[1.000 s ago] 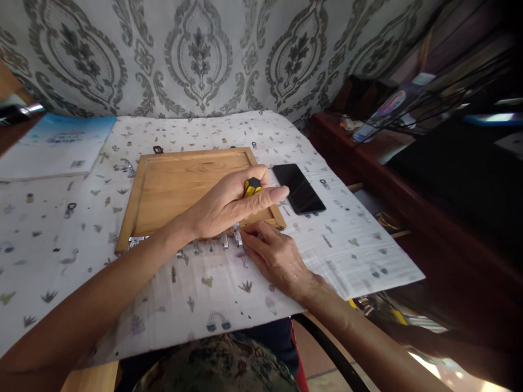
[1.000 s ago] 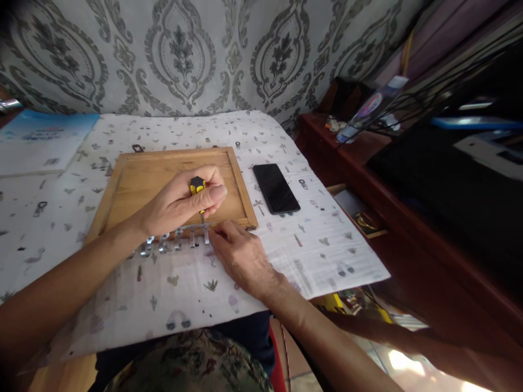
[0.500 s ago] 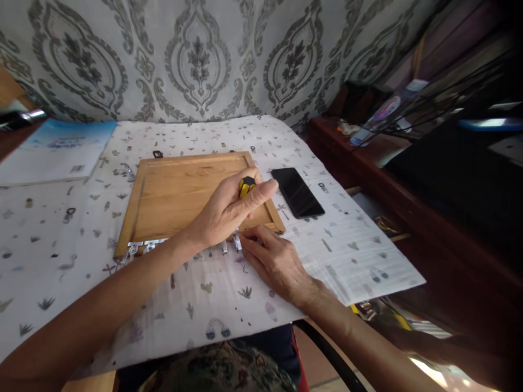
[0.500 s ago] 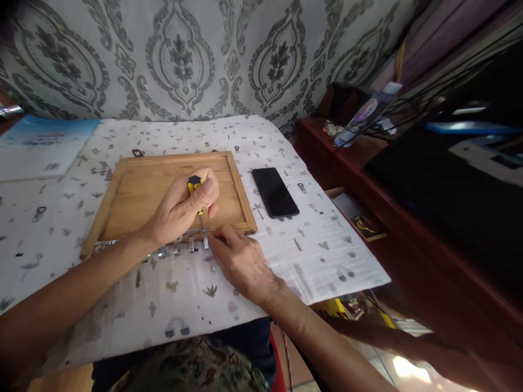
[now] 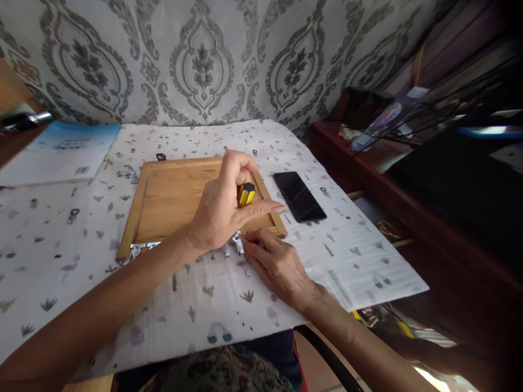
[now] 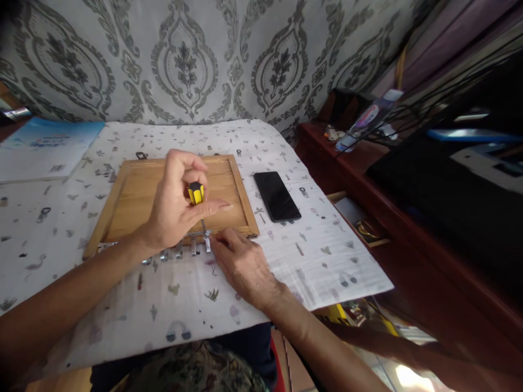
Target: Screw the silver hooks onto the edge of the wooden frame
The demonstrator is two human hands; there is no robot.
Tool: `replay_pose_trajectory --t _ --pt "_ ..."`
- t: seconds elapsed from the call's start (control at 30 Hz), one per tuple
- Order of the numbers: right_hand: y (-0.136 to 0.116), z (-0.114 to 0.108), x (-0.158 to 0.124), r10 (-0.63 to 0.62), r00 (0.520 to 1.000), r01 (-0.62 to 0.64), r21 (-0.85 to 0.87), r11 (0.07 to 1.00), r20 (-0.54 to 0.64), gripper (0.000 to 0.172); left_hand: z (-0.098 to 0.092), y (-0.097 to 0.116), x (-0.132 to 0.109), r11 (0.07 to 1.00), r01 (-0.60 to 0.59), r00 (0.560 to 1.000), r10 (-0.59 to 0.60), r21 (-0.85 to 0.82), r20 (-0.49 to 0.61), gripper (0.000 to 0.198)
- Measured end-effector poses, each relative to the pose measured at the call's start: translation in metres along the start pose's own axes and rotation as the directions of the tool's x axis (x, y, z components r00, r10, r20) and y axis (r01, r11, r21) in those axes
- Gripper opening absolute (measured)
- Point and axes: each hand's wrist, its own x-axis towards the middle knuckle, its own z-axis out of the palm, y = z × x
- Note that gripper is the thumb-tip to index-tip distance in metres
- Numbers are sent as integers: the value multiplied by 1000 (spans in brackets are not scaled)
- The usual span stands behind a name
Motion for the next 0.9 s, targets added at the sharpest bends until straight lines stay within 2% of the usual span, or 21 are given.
replay_pose_trajectory --t 0.1,0.2,0.27,0.4,0.53,0.77,0.9 --pt "0 -1 1 -10 1000 10 -2 1000 -8 24 -4 -3 -1 987 -127 992 129 100 -15 41" --pt "0 -2 1 -13 1000 13 1 1000 -9 23 -9 -2 2 941 -253 967 241 226 77 20" --pt "0 -1 1 -20 1000 20 5 1000 -19 23 -12 0 5 910 -293 954 256 294 156 16" --pt "0 -1 0 -11 1000 11 20 1000 -13 23 -20 7 11 830 -334 932 219 446 290 23" --pt "0 -1 -1 10 1000 -10 42 999 16 23 -31 16 15 753 -368 917 198 546 345 21" --pt "0 -2 2 -20 1000 20 52 998 -13 24 -40 31 18 788 -369 879 124 492 460 14" --pt "0 -2 3 -27 999 28 41 999 -19 24 -44 36 20 827 -323 860 53 461 508 9"
